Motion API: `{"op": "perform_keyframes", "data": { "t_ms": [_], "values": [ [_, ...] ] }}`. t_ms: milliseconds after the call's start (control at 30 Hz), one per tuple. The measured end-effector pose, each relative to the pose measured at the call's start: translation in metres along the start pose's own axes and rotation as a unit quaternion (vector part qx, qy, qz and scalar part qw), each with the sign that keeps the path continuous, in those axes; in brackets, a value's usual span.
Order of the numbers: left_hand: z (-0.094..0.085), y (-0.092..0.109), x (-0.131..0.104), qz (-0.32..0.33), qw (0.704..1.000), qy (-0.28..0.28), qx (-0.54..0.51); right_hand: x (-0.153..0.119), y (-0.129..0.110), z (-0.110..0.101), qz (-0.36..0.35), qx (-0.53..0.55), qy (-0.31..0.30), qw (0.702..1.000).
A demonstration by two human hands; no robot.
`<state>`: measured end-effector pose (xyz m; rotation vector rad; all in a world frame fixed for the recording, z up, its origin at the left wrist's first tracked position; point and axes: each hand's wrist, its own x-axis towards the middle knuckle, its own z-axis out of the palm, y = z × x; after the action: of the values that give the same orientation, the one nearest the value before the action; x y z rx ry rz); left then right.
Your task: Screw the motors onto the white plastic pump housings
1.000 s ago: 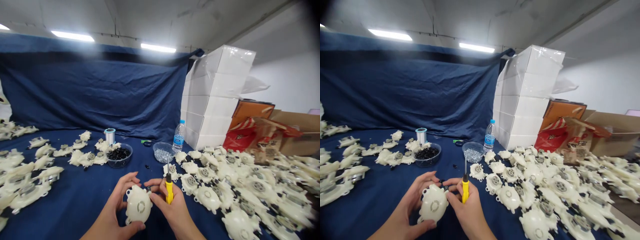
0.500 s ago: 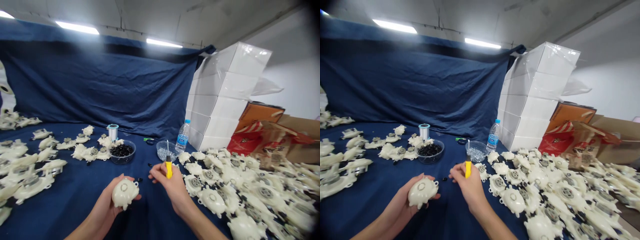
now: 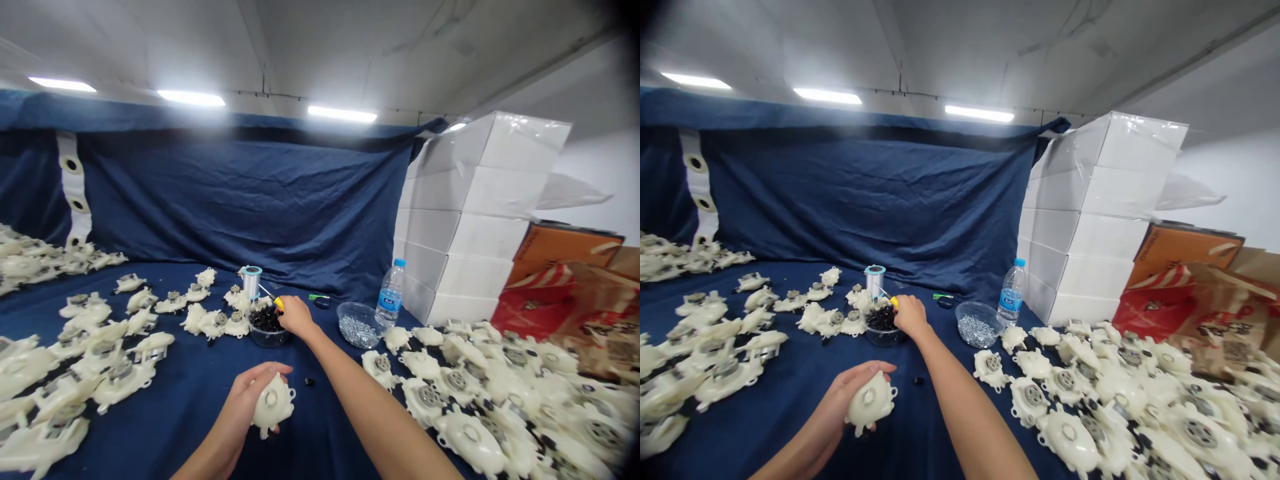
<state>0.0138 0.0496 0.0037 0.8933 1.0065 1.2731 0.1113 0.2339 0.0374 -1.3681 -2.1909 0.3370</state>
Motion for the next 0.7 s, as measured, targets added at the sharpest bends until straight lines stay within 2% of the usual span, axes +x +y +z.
{"op": "perform_keyframes", "data": {
  "t_ms": [167,267,333,400,500,567,633,700],
  "values": [
    [-0.002,0.002,0.0,-0.05,0.998,-0.024,0.012,0.001,-0.001,-0.001,-0.003,0.034,0.035,0.999],
    [-0.002,0.003,-0.001,-0.014,0.996,-0.05,0.07,-0.011,-0.001,-0.009,-0.023,0.093,0.06,0.994],
    [-0.001,0.004,-0.003,0.042,0.987,-0.069,0.142,-0.026,0.003,-0.015,-0.046,0.138,0.071,0.987],
    [-0.001,0.004,-0.008,0.122,0.961,-0.086,0.233,-0.045,0.008,-0.019,-0.062,0.174,0.091,0.979],
    [-0.002,0.004,-0.019,0.243,0.899,-0.1,0.35,-0.071,0.019,-0.019,-0.053,0.19,0.148,0.969],
    [-0.001,0.004,-0.026,0.298,0.863,-0.101,0.394,-0.083,0.026,-0.014,-0.033,0.175,0.198,0.964],
    [0.006,0.003,-0.033,0.343,0.835,-0.11,0.416,-0.092,0.035,-0.006,-0.015,0.151,0.243,0.958],
    [0.023,0.0,-0.043,0.381,0.788,-0.159,0.456,-0.099,0.045,0.002,-0.007,0.125,0.273,0.954]
  ]
}}
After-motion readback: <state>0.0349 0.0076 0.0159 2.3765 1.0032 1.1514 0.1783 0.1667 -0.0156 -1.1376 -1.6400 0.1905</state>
